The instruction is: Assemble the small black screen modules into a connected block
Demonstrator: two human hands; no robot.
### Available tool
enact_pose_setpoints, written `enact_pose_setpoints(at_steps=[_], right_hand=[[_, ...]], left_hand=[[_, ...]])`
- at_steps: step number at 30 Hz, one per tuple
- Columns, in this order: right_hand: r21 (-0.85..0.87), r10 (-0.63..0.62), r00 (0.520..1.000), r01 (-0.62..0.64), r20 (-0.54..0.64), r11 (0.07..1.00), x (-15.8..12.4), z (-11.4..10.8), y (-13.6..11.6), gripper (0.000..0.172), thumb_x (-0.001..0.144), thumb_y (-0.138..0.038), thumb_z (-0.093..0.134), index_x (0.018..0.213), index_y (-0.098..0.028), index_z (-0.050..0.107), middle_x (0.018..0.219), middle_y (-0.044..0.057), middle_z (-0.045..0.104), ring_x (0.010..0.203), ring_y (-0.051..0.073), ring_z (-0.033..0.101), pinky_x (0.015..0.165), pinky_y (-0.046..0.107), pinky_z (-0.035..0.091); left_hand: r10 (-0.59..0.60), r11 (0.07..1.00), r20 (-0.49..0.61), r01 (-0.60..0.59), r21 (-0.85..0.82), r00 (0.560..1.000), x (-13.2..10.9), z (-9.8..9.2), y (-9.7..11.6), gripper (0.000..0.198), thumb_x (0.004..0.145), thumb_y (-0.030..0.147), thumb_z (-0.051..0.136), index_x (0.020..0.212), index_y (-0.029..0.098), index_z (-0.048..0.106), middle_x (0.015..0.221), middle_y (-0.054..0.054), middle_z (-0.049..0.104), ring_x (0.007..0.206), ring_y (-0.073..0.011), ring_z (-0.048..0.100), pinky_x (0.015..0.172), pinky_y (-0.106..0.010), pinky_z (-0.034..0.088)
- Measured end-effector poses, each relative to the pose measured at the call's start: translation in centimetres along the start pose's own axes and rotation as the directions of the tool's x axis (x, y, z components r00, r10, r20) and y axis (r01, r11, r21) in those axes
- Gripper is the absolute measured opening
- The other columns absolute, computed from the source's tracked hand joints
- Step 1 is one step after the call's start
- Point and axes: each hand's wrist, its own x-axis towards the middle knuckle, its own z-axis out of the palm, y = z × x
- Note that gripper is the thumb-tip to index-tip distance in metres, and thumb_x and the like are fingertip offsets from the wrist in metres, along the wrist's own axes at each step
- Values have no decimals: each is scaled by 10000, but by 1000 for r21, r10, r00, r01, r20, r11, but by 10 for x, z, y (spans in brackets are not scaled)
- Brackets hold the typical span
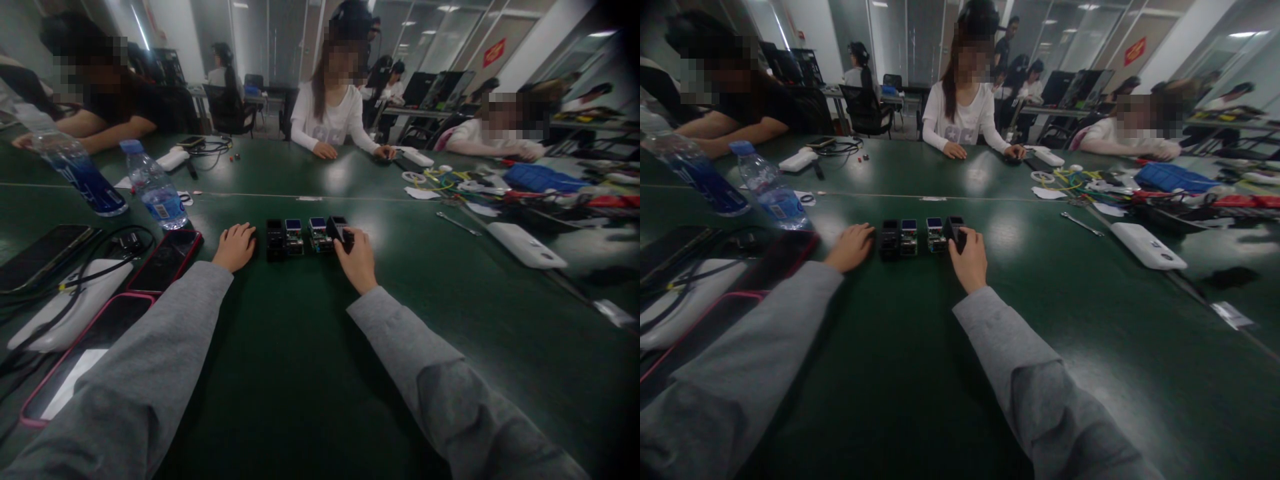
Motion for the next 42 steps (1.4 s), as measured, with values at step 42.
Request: enact_pose_setpoints(at_steps=[42], right_hand=[[-18,85,972,-91,-218,996,10,17,27,584,846,-565,556,1210,-110,536,1197,200,535,1165,332,451,1015,528,354]], left_hand=[[-3,1000,-13,3,15,1000,1,3,0,448,985,320,346,1398,208,479,1517,-95,446,1405,-288,384,1163,-544,300]])
